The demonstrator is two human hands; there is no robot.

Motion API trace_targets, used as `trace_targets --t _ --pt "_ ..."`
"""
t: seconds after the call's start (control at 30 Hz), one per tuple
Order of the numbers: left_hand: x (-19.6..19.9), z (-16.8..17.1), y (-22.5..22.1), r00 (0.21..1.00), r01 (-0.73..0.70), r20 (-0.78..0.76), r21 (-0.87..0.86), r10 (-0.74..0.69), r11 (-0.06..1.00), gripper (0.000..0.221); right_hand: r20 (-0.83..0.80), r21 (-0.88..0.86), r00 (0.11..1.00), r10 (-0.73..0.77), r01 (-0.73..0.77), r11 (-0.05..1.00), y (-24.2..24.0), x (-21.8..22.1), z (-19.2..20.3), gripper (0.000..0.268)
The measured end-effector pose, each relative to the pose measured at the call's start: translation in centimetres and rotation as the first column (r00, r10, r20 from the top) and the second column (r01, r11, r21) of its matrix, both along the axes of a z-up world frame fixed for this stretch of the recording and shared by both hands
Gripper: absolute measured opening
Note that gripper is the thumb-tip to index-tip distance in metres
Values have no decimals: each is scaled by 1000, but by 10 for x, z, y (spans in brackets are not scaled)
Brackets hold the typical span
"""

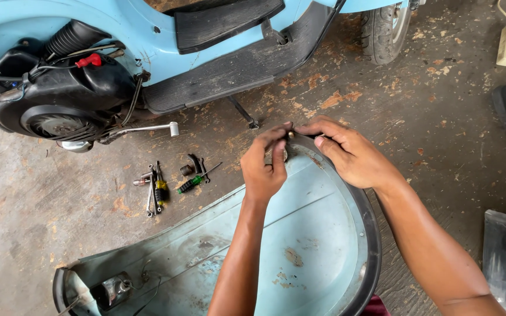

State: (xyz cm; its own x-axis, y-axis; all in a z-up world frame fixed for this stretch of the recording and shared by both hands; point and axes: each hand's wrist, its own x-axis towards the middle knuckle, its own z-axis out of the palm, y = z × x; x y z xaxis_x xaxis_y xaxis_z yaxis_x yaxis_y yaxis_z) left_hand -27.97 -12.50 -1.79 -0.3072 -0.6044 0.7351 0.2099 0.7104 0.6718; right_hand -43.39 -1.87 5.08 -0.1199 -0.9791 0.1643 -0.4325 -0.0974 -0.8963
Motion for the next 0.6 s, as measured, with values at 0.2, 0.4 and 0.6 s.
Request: trace_targets --t 0.2,0.4,0.6 --pt "6 -19 6 995 102 -41 356 -94 929 26 -11 -1 1000 5 -5 1000 -5 0 -3 34" --pt "7 -55 -15 985 -12 163 413 -61 911 16 -93 61 996 2 4 998 -18 -6 -10 33" --pt "6 -44 -16 948 -186 312 375 65 908 26 -148 60 988 34 -25 998 -32 -15 -32 34"
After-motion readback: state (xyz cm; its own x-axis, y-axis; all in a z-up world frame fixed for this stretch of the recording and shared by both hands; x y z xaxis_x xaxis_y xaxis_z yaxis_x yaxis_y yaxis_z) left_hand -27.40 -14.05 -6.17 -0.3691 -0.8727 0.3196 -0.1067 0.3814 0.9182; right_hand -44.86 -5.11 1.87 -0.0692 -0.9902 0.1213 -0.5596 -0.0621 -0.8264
